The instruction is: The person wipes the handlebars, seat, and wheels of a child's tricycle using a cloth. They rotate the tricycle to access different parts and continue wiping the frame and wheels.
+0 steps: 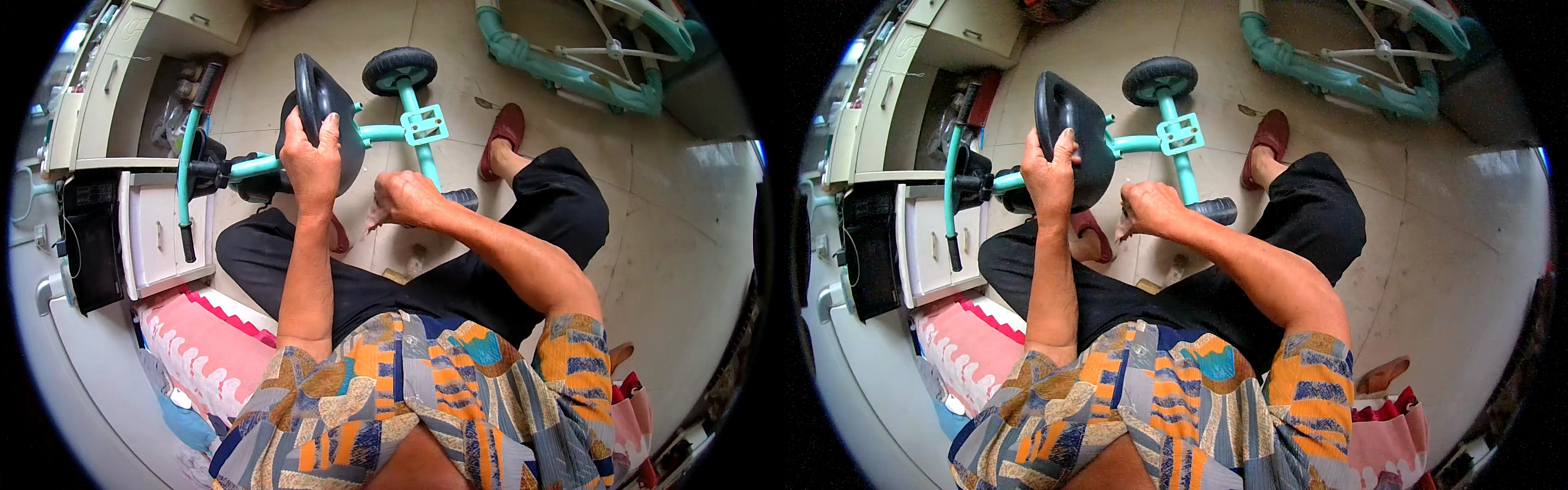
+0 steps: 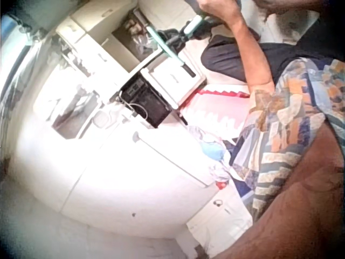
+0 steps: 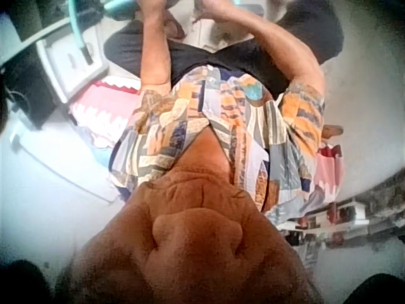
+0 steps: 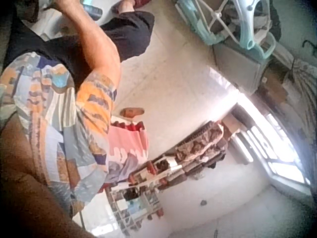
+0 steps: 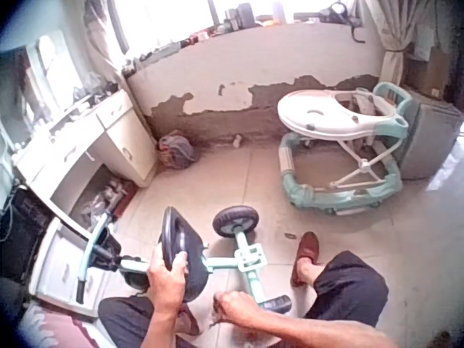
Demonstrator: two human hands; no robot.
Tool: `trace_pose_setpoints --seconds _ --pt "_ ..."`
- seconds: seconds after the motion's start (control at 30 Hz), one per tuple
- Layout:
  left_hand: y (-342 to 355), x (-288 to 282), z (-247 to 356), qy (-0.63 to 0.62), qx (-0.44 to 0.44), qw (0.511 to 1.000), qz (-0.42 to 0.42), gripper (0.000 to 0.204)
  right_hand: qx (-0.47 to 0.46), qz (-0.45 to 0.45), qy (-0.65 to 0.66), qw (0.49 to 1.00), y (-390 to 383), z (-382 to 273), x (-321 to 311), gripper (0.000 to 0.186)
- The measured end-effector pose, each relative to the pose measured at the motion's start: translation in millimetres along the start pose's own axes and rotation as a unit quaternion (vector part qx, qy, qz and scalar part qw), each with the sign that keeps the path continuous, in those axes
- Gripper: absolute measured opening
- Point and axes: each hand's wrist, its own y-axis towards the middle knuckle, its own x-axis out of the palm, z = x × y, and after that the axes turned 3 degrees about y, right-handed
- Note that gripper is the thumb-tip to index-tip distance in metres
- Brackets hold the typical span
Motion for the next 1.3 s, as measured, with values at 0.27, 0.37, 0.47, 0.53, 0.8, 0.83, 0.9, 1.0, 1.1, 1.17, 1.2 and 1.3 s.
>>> trace_pose_setpoints --seconds 0.27,0.37,0.47,0.53,0.8,0.83,0.9,1.0,1.1,1.17,1.2,1.3 --pt "-1.2 0.8 3.6 -0.048 -0.014 0.999 0.011 0.027 0.049 0.045 0.125 0.99 12.0 12.8 11.1 0.025" --pt "-0.4 0.1 1.5 -0.043 -0.016 0.999 -0.001 0.03 0.073 0.052 0.171 0.981 10.7 11.7 8.7 0.026" --pt "2.9 -2.8 -6.2 -0.024 -0.021 0.999 -0.019 0.04 0.075 0.092 0.157 0.98 6.8 22.0 2.8 0.025" --pt "4.7 -3.5 -12.1 -0.034 -0.018 0.999 -0.011 0.04 0.097 0.085 0.164 0.978 1.7 27.5 -6.8 0.026" --pt "11.4 -2.3 -20.1 -0.042 -0.026 0.999 -0.012 0.028 0.103 0.019 0.126 0.986 -1.5 56.8 -3.4 0.026" --pt "10.3 -2.2 -17.3 -0.044 -0.031 0.998 -0.014 0.025 0.098 0.007 0.126 0.987 -1.9 57.7 -2.0 0.026" --pt "12.9 -4.5 -20.3 -0.046 -0.021 0.998 -0.027 0.027 0.087 -0.02 0.123 0.988 -1.9 55.3 -0.7 0.026" --pt "16.5 -6.8 -26.2 -0.06 -0.018 0.997 -0.041 0.027 0.085 -0.03 0.099 0.991 -8.2 54.7 -4.5 0.025" --pt "20.5 -6.5 -29.0 -0.061 -0.02 0.997 -0.046 0.026 0.078 -0.033 0.094 0.992 -11.9 71.5 -10.9 0.025" --pt "23.0 -7.7 -33.9 -0.053 -0.024 0.997 -0.05 0.025 0.085 -0.039 0.101 0.99 -9.7 77.0 -13.9 0.025" --pt "23.8 -8.1 -34.9 -0.055 -0.025 0.997 -0.042 0.025 0.095 -0.042 0.104 0.989 -9.5 75.2 -17.7 0.025" --pt "26.9 -11.0 -42.7 -0.052 -0.023 0.997 -0.046 0.024 0.094 -0.031 0.111 0.989 -5.9 78.6 -14.7 0.025"
